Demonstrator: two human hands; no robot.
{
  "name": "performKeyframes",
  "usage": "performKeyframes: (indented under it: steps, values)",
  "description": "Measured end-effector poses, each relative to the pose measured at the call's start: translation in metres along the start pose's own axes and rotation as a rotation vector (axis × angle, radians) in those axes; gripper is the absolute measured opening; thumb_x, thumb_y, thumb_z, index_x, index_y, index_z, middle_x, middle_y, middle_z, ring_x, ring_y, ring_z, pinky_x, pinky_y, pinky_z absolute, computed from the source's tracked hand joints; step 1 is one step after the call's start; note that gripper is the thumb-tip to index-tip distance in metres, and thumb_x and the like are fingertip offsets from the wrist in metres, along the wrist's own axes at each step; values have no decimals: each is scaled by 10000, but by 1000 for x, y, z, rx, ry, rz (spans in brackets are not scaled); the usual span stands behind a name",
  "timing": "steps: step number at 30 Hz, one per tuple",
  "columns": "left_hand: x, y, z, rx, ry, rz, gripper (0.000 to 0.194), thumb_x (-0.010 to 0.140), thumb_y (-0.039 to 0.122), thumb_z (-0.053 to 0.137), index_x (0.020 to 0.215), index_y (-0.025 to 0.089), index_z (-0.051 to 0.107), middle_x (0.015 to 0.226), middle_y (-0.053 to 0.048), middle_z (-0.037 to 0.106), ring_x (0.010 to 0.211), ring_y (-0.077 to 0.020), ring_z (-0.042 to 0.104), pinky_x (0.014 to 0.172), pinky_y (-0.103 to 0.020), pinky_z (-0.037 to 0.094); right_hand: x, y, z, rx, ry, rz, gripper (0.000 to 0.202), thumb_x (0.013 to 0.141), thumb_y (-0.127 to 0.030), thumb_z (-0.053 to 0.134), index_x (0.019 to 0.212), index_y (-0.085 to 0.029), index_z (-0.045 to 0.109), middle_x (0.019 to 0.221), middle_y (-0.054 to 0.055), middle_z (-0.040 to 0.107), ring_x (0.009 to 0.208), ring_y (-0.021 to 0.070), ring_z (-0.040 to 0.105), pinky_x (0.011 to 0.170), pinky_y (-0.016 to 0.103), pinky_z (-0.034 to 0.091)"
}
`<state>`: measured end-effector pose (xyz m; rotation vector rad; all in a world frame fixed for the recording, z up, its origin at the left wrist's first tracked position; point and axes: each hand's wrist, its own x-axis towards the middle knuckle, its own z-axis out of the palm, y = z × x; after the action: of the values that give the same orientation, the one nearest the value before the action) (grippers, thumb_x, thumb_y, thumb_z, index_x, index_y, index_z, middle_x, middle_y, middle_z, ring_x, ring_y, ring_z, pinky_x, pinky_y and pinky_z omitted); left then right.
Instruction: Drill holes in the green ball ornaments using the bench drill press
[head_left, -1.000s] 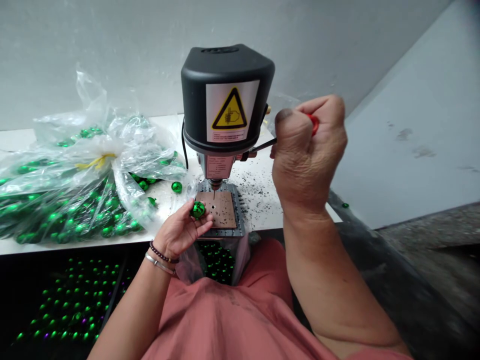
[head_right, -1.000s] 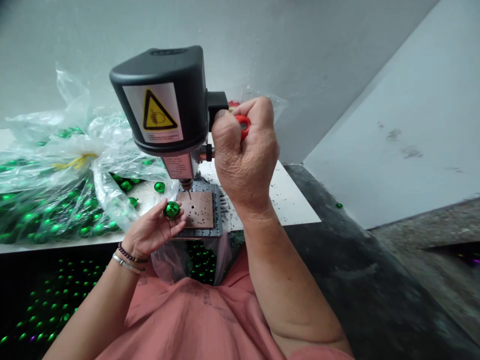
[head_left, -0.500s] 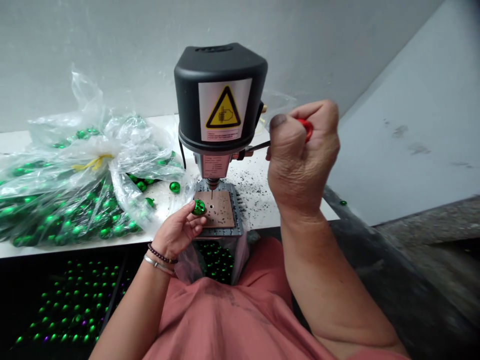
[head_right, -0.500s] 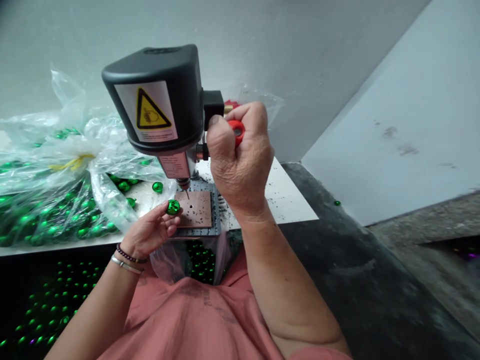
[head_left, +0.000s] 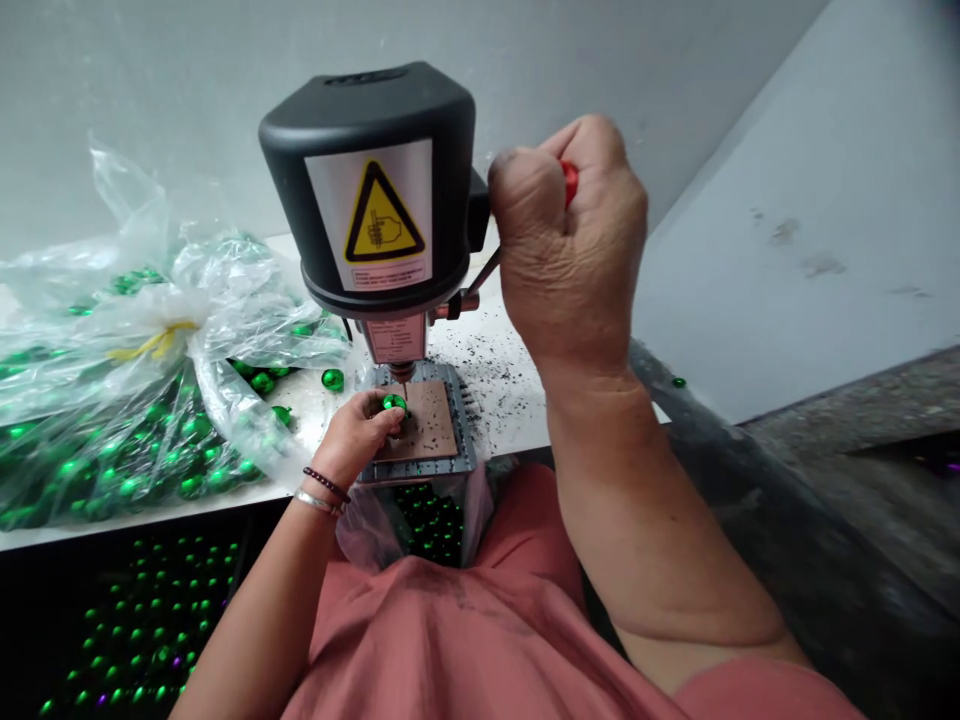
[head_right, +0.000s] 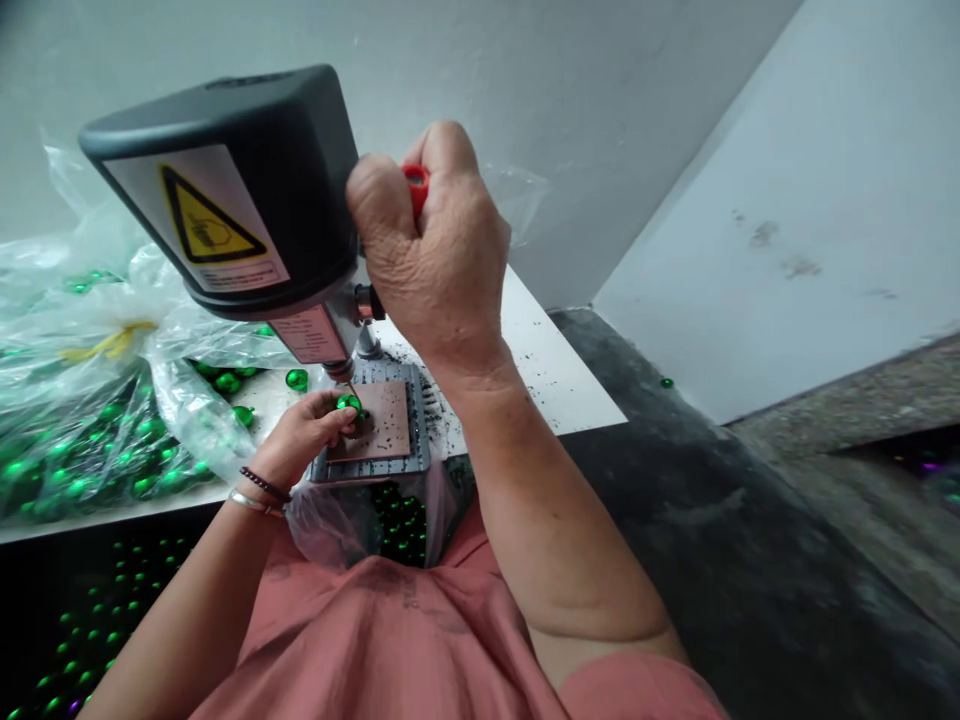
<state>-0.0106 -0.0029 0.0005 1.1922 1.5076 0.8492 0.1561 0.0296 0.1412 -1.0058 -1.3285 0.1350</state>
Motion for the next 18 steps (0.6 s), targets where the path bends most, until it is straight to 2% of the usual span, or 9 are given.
performKeyframes:
  steps: [3,8,10,14,18]
  values:
    - [4,-4,2,96,-6,23,299,684,303,625,945,159,602,659,2,624,554,-114,549,506,-221,403,-2,1,-1,34,0,-5,237,797,-304,463,652,-179,323,573,-66,307,562,26,274,542,167,279]
    - [5,-3,6,349,109,141,297,676,284,642,955,184,635,867,-32,672,776,-164,596,692,-267,455,-4,1,-1,23,-12,-4,253,819,-329,459,666,-184,321,598,-57,300,569,29,280,553,172,293]
    - [5,-2,9,416,112,166,330,672,281,648,989,189,637,918,-36,674,819,-176,601,738,-277,454,-4,1,-1,18,-8,-10,255,822,-339,452,667,-182,323,602,-54,296,573,29,280,551,169,294]
    - [6,-2,12,493,72,173,389,668,306,655,1042,199,640,945,-40,679,866,-204,609,801,-308,445,-3,2,-1,12,-11,-16,255,825,-342,450,669,-180,331,608,-52,303,577,26,285,558,167,307]
    - [7,-6,12,481,78,197,361,664,313,667,1014,225,662,993,-37,682,969,-221,592,893,-332,413,-10,2,-4,2,-1,-66,234,826,-336,451,684,-178,353,604,-53,306,558,23,288,537,164,313]
